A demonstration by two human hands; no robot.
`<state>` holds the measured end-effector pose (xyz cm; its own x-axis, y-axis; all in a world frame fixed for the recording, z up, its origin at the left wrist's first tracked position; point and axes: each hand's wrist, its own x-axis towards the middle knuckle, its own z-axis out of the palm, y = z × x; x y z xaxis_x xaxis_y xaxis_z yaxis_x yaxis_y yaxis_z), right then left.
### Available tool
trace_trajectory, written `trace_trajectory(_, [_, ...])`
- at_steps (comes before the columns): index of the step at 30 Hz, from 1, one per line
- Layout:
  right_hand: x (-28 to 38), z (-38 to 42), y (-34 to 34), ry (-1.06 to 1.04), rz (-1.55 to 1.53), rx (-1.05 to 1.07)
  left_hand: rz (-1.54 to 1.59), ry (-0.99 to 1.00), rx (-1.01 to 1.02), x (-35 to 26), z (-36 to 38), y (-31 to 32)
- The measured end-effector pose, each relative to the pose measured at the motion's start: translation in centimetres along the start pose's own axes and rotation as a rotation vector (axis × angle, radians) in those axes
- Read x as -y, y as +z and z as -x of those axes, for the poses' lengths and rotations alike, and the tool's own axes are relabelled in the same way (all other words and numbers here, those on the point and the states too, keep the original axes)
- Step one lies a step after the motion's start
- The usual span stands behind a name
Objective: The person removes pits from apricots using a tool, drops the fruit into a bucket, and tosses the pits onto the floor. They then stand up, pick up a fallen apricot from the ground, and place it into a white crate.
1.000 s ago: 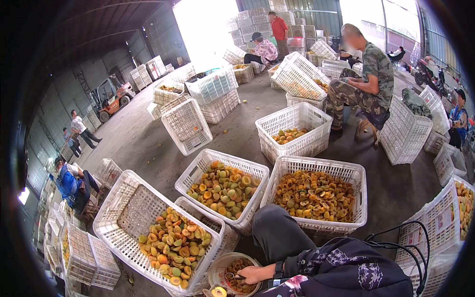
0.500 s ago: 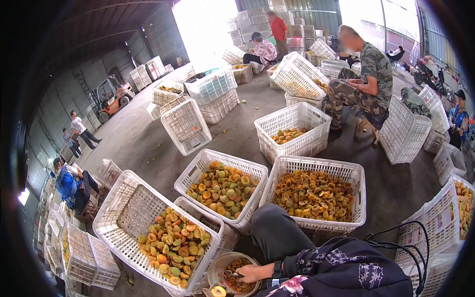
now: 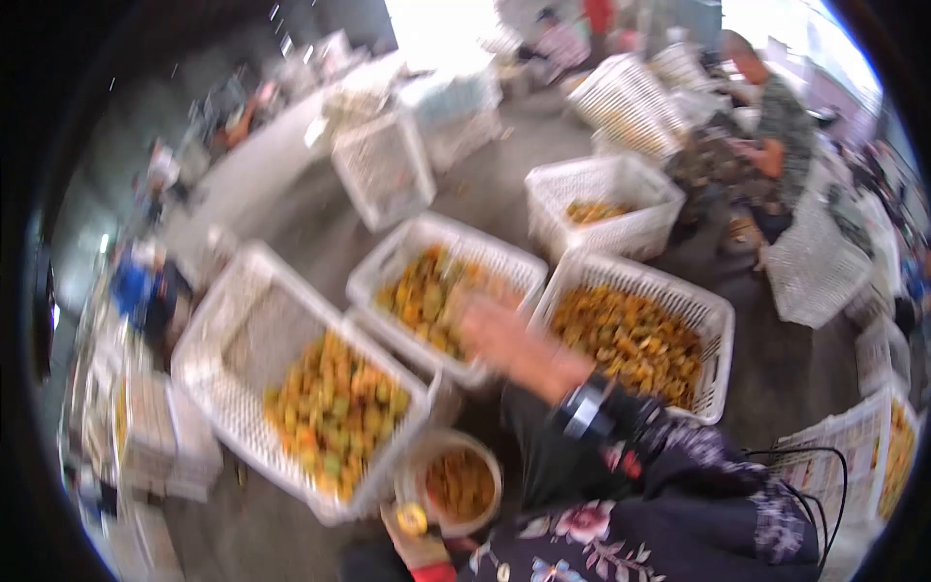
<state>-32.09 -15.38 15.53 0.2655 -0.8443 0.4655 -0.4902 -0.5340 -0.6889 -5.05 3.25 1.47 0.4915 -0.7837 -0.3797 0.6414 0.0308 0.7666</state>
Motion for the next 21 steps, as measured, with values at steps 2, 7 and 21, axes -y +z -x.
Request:
trace_trajectory(2, [1.4,-3.6,-3.0,0.426,-0.632,-0.277,-0.055,-0.041,-0.114,-1.2,0.2,1.8])
trace_trajectory(7, [5.6,-1.1,1.1,0.607,-0.447,0.272,0.101,-0.089,0.155,-1.0,-3.5,1.4])
trace_trajectory(21, [6.4,8.1,12.6,0.079,-0.108,0.85,-0.252,-0.018,0.23,-3.0,-2.4,2.1])
